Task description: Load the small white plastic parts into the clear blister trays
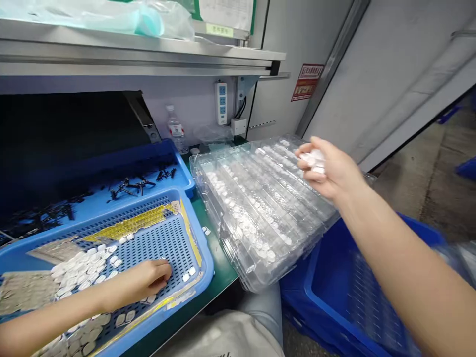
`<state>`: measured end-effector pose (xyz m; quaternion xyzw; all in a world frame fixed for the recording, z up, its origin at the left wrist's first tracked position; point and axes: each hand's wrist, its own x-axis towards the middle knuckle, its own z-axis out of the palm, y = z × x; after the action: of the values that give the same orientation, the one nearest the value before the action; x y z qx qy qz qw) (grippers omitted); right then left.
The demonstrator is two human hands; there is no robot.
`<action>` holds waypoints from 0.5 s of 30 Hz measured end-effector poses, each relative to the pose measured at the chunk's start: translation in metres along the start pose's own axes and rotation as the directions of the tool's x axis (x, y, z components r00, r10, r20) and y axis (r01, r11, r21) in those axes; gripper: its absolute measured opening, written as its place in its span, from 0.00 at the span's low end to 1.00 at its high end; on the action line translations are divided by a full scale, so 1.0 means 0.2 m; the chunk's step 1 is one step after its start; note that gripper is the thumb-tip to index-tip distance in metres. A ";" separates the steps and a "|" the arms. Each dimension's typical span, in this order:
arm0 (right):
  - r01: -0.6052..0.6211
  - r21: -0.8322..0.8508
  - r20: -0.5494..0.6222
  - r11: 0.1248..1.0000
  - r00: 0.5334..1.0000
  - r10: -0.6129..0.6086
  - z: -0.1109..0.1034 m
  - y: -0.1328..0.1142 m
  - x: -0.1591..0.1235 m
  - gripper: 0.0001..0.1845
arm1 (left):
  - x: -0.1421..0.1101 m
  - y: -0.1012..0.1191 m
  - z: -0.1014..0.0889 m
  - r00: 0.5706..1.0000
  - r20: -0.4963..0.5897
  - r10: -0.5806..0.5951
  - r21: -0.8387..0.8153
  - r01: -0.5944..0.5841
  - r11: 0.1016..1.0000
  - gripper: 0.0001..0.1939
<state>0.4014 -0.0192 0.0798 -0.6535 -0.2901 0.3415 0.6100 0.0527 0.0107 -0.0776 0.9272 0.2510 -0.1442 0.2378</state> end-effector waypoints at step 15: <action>0.229 -0.735 0.189 0.639 0.973 -0.131 0.04 0.13 0.51 0.13 | -0.19 0.05 -0.08 0.977 -0.143 -0.156 -0.218 0.122 0.968 0.09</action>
<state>0.4546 0.0649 0.0452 -0.7933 -0.5044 0.1666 0.2976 0.0282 -0.0045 -0.0461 0.8858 0.3474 -0.0592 0.3018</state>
